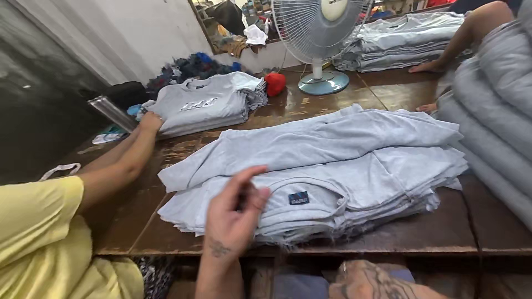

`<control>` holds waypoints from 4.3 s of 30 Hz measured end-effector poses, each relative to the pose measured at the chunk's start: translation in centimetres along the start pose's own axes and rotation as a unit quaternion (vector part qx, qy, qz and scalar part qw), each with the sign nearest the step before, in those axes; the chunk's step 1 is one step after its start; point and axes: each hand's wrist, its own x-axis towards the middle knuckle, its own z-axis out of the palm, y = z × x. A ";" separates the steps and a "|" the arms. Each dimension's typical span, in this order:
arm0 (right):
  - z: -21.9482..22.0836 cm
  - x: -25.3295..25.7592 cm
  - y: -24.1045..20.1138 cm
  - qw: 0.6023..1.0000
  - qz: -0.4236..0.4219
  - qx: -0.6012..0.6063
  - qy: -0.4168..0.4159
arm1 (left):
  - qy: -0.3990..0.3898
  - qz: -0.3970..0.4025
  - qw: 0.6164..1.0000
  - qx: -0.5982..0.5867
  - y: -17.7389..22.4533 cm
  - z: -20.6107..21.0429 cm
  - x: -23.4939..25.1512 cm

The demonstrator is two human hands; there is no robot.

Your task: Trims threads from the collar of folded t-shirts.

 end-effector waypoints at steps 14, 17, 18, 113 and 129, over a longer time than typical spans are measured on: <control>4.4 7.3 8.4 0.962 0.003 -0.094 0.257 | 0.094 -0.253 0.955 -0.123 -1.6 -1.1 -4.3; 3.1 5.9 9.1 0.966 -0.012 -0.090 0.242 | 0.139 -0.198 0.929 -0.281 -2.1 1.9 -5.9; 2.6 5.4 9.4 0.967 -0.020 -0.086 0.239 | 0.129 -0.175 0.924 -0.315 -2.3 2.5 -6.2; 0.6 4.6 8.1 0.990 0.052 0.010 0.128 | 0.020 -0.192 0.888 -0.418 -2.3 2.6 -6.9; -0.1 1.9 8.5 0.972 0.012 0.189 0.136 | -0.095 -0.173 0.955 -0.220 -1.7 -0.1 -5.8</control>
